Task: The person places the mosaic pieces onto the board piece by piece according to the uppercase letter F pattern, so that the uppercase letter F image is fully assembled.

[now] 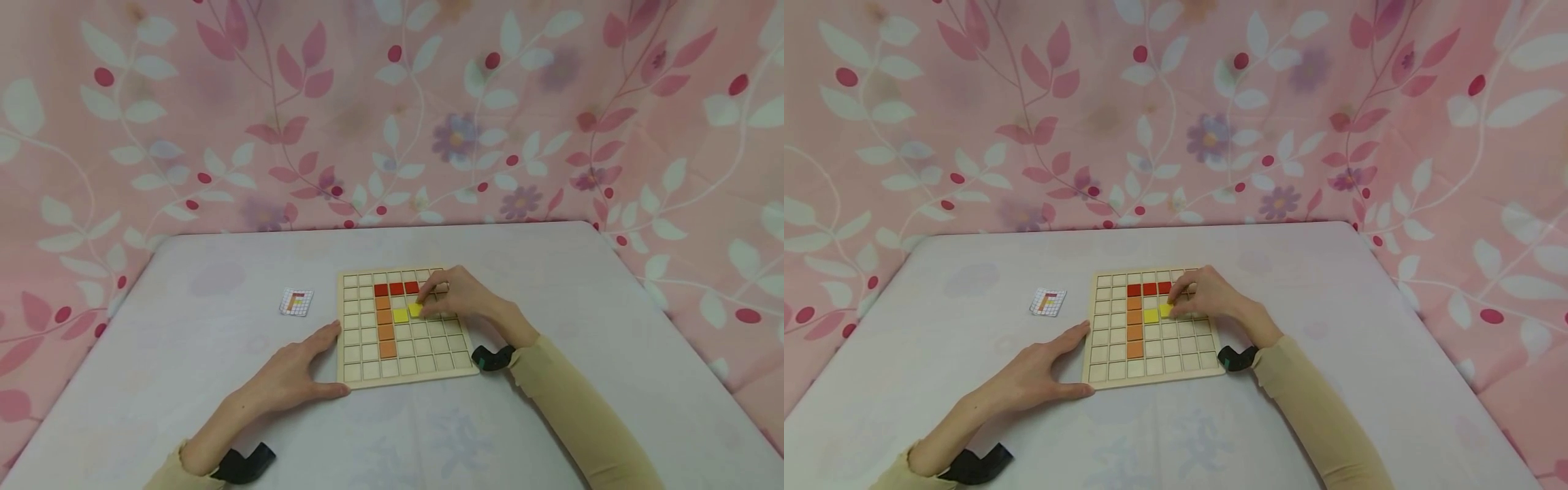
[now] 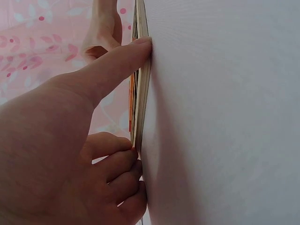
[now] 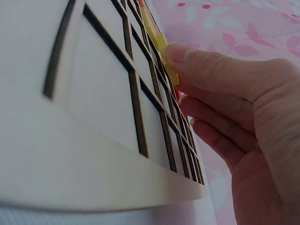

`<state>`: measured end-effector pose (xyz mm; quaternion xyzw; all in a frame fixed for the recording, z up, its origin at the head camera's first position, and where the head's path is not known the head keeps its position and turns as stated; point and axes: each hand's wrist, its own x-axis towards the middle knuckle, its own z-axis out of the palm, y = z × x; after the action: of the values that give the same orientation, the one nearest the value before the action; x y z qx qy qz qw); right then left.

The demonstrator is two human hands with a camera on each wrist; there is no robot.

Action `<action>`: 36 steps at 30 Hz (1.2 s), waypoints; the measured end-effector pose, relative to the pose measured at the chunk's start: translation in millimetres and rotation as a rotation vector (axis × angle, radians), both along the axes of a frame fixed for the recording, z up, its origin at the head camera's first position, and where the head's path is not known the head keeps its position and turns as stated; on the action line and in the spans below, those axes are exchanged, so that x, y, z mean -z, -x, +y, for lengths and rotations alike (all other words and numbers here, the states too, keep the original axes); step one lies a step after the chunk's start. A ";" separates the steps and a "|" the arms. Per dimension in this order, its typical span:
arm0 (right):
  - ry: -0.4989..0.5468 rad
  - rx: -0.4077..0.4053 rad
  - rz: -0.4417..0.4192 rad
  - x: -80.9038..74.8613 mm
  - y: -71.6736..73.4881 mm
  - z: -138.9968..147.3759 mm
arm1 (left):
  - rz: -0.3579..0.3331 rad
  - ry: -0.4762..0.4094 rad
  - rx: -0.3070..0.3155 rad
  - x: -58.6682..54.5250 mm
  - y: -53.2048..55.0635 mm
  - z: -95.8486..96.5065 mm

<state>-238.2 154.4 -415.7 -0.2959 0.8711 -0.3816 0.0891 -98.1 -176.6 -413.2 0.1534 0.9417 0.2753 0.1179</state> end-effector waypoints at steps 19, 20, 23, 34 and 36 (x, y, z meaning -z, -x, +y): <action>0.053 -0.077 0.031 3.8 1.0 1.8 | 0.003 0.001 -0.002 -0.4 1.2 -0.1; 0.052 -0.079 0.032 4.0 0.9 1.8 | 0.003 0.001 -0.002 -0.3 1.2 -0.1; 0.049 -0.080 0.035 5.0 0.9 2.0 | -0.003 -0.002 -0.004 0.3 1.2 0.1; 0.031 -0.091 0.049 6.2 0.5 2.8 | -0.026 -0.023 0.007 1.4 0.7 -0.5; 0.037 -0.103 0.061 6.4 0.6 2.8 | -0.028 -0.025 0.009 0.7 0.8 -0.5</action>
<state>-238.8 157.2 -422.2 -0.3535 0.8499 -0.3833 0.0766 -98.9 -177.1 -413.9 0.1551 0.9357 0.2887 0.1305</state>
